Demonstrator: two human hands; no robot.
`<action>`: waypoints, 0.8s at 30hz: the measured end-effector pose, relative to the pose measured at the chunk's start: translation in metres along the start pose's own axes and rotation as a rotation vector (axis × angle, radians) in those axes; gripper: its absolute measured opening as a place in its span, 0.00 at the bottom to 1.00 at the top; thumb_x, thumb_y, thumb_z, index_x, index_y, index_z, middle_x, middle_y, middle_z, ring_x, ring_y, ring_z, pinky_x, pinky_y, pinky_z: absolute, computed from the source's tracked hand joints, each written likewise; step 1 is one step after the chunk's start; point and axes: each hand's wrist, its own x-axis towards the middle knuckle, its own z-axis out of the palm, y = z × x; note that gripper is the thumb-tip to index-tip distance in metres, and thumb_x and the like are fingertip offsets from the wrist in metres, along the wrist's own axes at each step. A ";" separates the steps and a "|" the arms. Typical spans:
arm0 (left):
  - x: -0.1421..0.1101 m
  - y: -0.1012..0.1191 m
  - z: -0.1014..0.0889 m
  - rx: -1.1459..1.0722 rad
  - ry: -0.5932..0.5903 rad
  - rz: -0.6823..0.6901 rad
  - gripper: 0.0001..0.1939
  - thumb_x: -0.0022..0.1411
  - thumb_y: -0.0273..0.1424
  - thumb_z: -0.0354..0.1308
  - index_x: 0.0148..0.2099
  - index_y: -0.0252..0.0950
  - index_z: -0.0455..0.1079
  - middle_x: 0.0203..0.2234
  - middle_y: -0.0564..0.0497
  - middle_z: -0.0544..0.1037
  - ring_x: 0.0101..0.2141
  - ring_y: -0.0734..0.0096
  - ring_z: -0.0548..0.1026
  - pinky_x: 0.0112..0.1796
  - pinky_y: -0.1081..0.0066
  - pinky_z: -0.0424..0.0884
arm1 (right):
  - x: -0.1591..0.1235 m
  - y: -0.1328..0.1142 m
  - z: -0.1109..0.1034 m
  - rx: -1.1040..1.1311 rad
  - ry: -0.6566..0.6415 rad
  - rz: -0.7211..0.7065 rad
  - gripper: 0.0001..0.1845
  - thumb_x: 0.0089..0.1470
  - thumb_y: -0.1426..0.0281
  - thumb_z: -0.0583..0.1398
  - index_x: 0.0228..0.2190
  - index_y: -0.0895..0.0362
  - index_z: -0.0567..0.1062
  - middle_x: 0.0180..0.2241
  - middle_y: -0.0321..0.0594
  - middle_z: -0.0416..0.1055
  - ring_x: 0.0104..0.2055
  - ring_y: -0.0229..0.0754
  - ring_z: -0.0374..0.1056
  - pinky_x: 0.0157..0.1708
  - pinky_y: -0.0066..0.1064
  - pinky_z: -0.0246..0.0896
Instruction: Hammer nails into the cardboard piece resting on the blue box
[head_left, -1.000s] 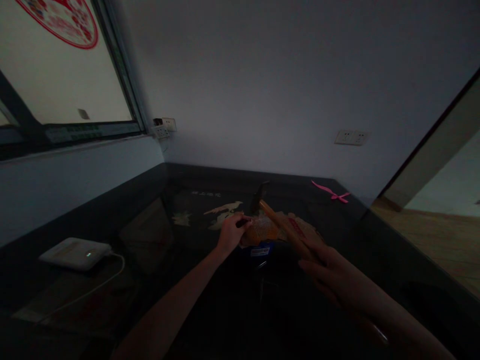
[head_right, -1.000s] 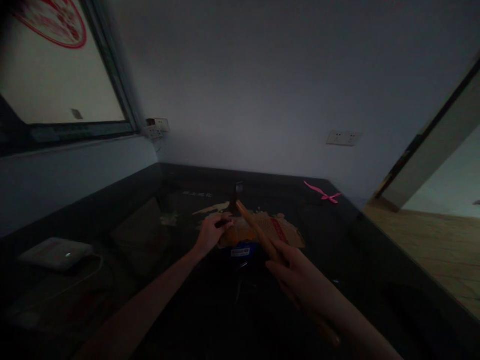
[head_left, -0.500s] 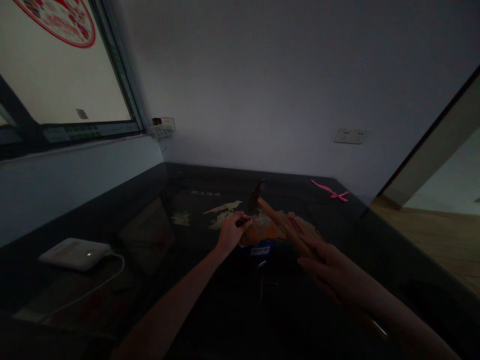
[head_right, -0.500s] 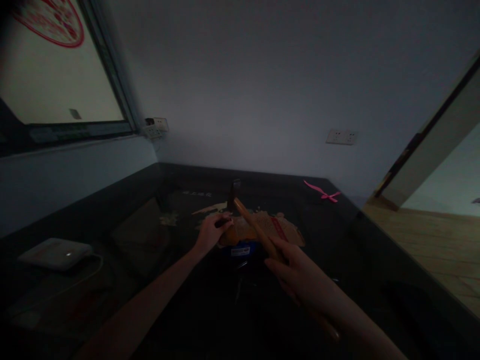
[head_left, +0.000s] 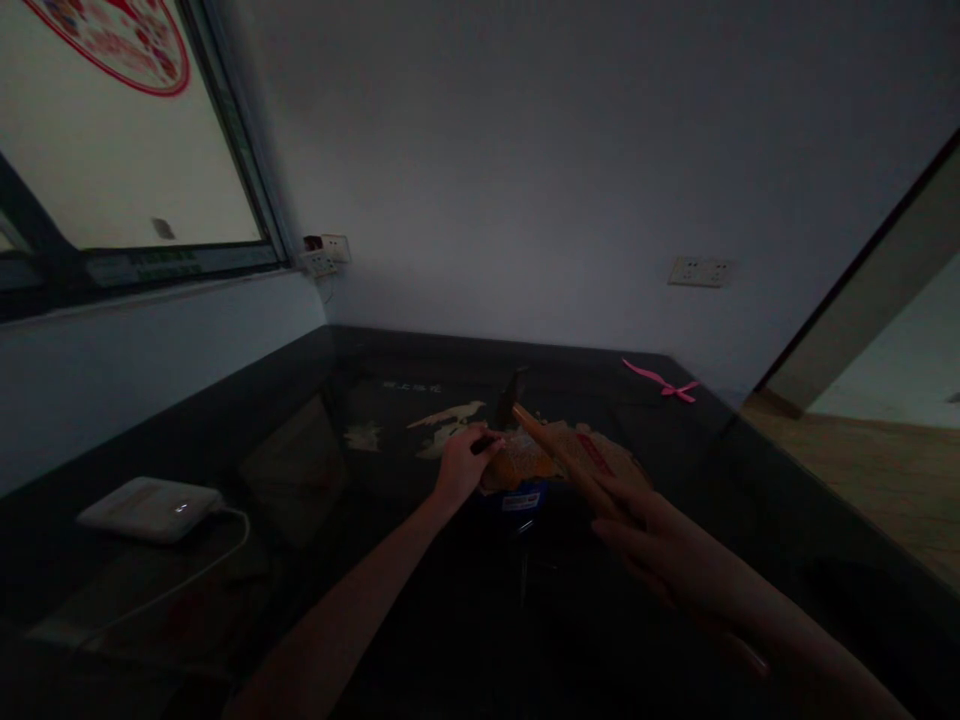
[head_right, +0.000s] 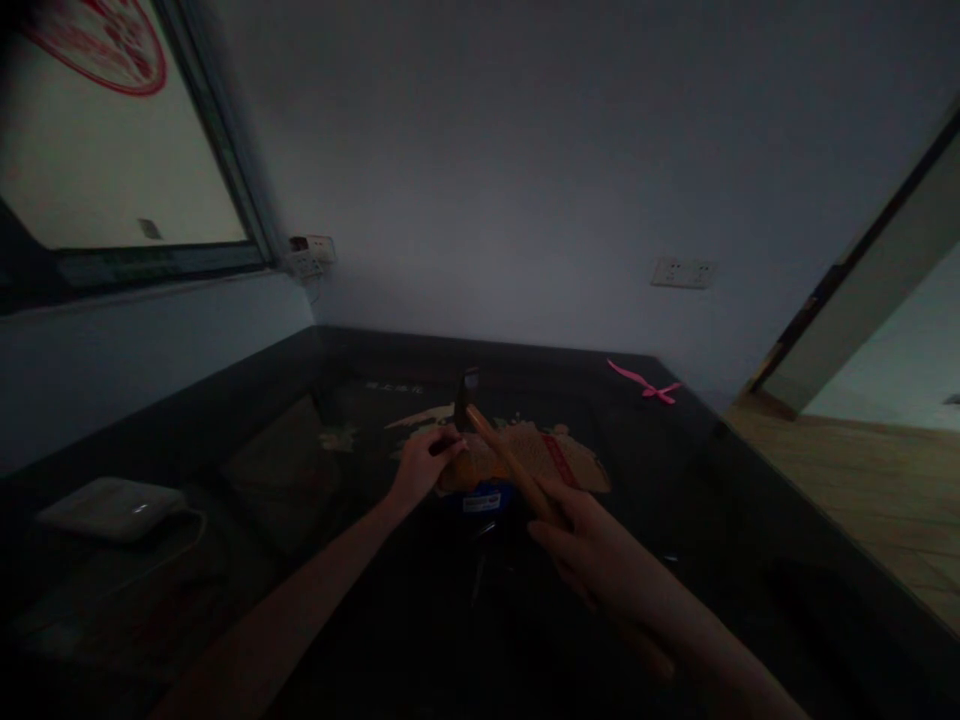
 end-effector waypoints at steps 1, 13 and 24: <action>0.000 0.000 0.000 0.002 -0.007 0.004 0.05 0.53 0.28 0.59 0.34 0.35 0.74 0.32 0.49 0.79 0.36 0.66 0.76 0.39 0.68 0.71 | 0.000 0.001 0.001 0.002 -0.012 0.017 0.26 0.48 0.66 0.58 0.52 0.53 0.67 0.21 0.34 0.68 0.21 0.37 0.64 0.19 0.25 0.61; 0.000 0.000 0.000 -0.015 -0.005 -0.002 0.04 0.53 0.28 0.59 0.33 0.34 0.73 0.31 0.49 0.78 0.34 0.67 0.75 0.36 0.70 0.71 | -0.003 -0.006 0.004 -0.003 -0.018 0.042 0.26 0.50 0.69 0.57 0.52 0.56 0.67 0.27 0.37 0.70 0.23 0.35 0.64 0.18 0.23 0.59; 0.000 0.001 0.000 0.014 0.007 0.001 0.05 0.53 0.29 0.59 0.33 0.34 0.73 0.30 0.50 0.78 0.32 0.68 0.75 0.37 0.70 0.70 | -0.003 -0.005 0.006 -0.006 0.012 0.053 0.27 0.48 0.66 0.58 0.52 0.56 0.67 0.23 0.34 0.68 0.21 0.35 0.63 0.17 0.23 0.59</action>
